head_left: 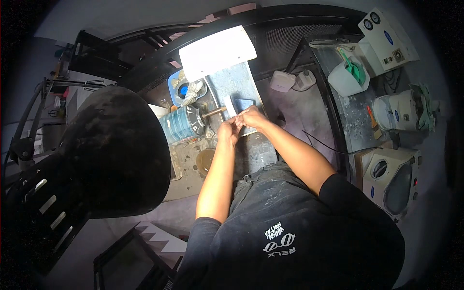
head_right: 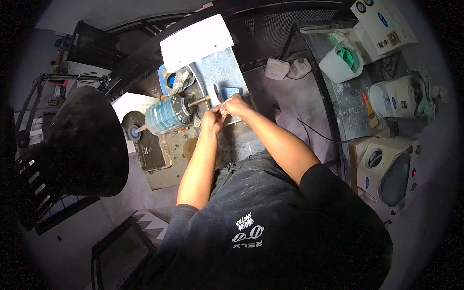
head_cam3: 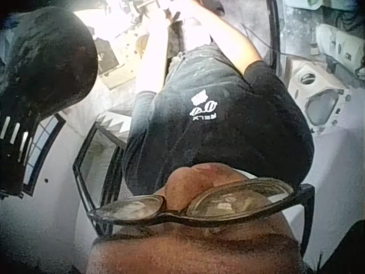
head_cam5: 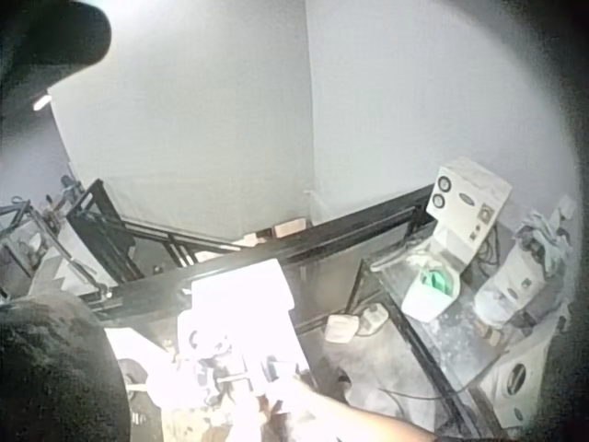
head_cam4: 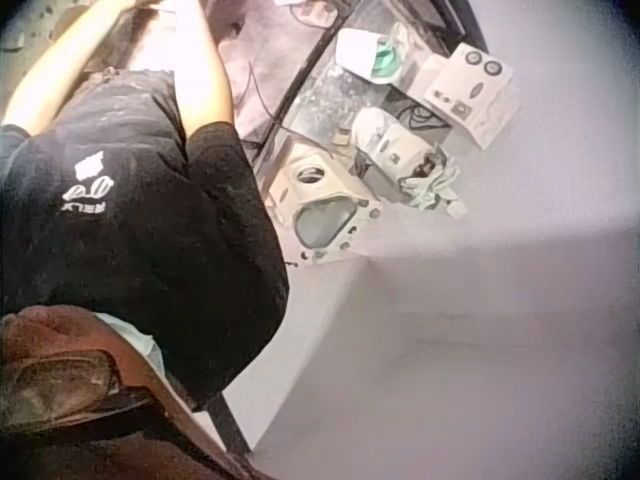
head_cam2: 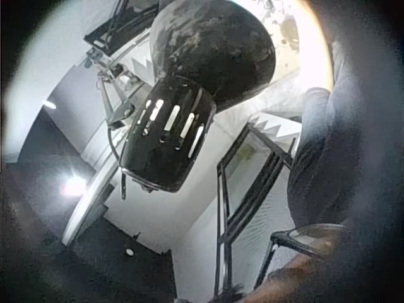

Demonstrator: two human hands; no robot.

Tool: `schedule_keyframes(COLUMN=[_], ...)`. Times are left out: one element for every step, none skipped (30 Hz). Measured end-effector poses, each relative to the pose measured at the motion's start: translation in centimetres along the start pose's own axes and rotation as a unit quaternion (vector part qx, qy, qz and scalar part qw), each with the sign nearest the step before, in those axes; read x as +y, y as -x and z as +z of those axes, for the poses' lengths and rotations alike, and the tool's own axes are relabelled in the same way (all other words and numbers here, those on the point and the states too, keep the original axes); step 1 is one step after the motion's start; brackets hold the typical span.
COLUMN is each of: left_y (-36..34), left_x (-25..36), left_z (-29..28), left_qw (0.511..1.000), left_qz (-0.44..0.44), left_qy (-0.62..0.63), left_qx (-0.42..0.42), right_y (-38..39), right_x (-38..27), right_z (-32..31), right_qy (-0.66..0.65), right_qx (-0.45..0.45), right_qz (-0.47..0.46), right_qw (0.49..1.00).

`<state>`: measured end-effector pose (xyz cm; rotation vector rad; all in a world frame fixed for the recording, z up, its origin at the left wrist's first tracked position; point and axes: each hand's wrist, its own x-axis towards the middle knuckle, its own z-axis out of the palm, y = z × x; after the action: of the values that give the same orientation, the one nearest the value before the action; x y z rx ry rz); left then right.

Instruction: The person polishes a dental prosthesis against a rotating wheel, turns the prosthesis in their hands under a lamp, and rubs it against a block by hand.

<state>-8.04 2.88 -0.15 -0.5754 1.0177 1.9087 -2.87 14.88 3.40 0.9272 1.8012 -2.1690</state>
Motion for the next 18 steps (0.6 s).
schedule_keyframes(left_y=[0.1, 0.1, 0.2, 0.5, 0.5, 0.5, 0.5, 0.2, -0.2, -0.4, -0.4, -0.3, -0.2, -0.3, -0.5, -0.6, -0.6, -0.6], left_x=[0.0, 0.2, 0.3, 0.2, 0.1, 0.0, 0.0, -0.1, 0.0, 0.0, 0.0, -0.1, -0.1, -0.1, -0.2, -0.2, -0.2, -0.1], left_z=[-0.1, 0.2, 0.4, 0.6, 0.7, 0.7, 0.9, 0.4, 0.1, -0.3, 0.0, 0.2, 0.4, 0.2, 0.1, -0.1, -0.2, -0.3], left_qw=[1.0, 1.0, 1.0, 0.999, 1.0, 1.0, 0.999, 0.999, 0.999, 0.999, 0.999, 0.999, 0.999, 0.999, 0.999, 0.999, 0.999, 0.999], left_qz=[-0.001, -0.001, -0.001, 0.004, 0.005, 0.013, 0.02, 0.021, 0.021, 0.021, 0.019, 0.01, 0.001, 0.003, 0.005, 0.007, 0.006, 0.005], left_qy=[0.0, 0.003, 0.007, -0.001, -0.001, -0.009, -0.018, -0.017, -0.004, 0.009, 0.008, 0.005, 0.002, 0.002, 0.01, 0.017, 0.017, 0.014], left_qx=[0.0, 0.007, 0.014, 0.031, 0.031, 0.026, 0.021, 0.022, 0.025, 0.028, 0.026, 0.034, 0.042, 0.043, 0.036, 0.029, 0.028, 0.029], right_y=[-0.2, -0.4, -0.5, -0.5, -0.6, -0.8, -0.9, -0.7, -0.6, -0.7, -0.9, -1.0, -1.0, -0.8, -0.7, -0.8, -1.0, -1.0], right_x=[-0.1, -0.1, 0.1, 0.3, 0.5, 0.7, 0.9, 0.8, 0.6, 0.4, 0.4, 0.4, 0.5, 0.5, 0.4, 0.3, 0.2, 0.2], right_z=[0.2, 0.1, -0.1, -0.2, -0.2, -0.4, -0.7, -0.6, -0.3, 0.0, -0.1, -0.3, -0.6, -0.7, -0.7, -0.5, -0.4, -0.4], right_qy=[-0.002, -0.004, -0.004, -0.007, -0.01, -0.01, -0.012, -0.014, -0.014, -0.002, 0.008, 0.024, 0.023, 0.015, 0.007, 0.008, 0.027, 0.047], right_qx=[-0.007, -0.012, -0.01, -0.01, -0.012, -0.012, -0.014, -0.018, -0.02, -0.024, -0.024, -0.018, -0.016, -0.02, -0.024, -0.025, -0.027, -0.029], right_qz=[0.004, 0.008, 0.008, 0.003, -0.003, -0.004, -0.012, -0.02, -0.019, -0.012, -0.004, 0.003, 0.003, 0.003, 0.002, 0.002, 0.004, 0.005], right_qw=[1.0, 1.0, 1.0, 1.0, 1.0, 1.0, 1.0, 1.0, 1.0, 1.0, 1.0, 1.0, 1.0, 1.0, 1.0, 1.0, 0.999, 0.998])
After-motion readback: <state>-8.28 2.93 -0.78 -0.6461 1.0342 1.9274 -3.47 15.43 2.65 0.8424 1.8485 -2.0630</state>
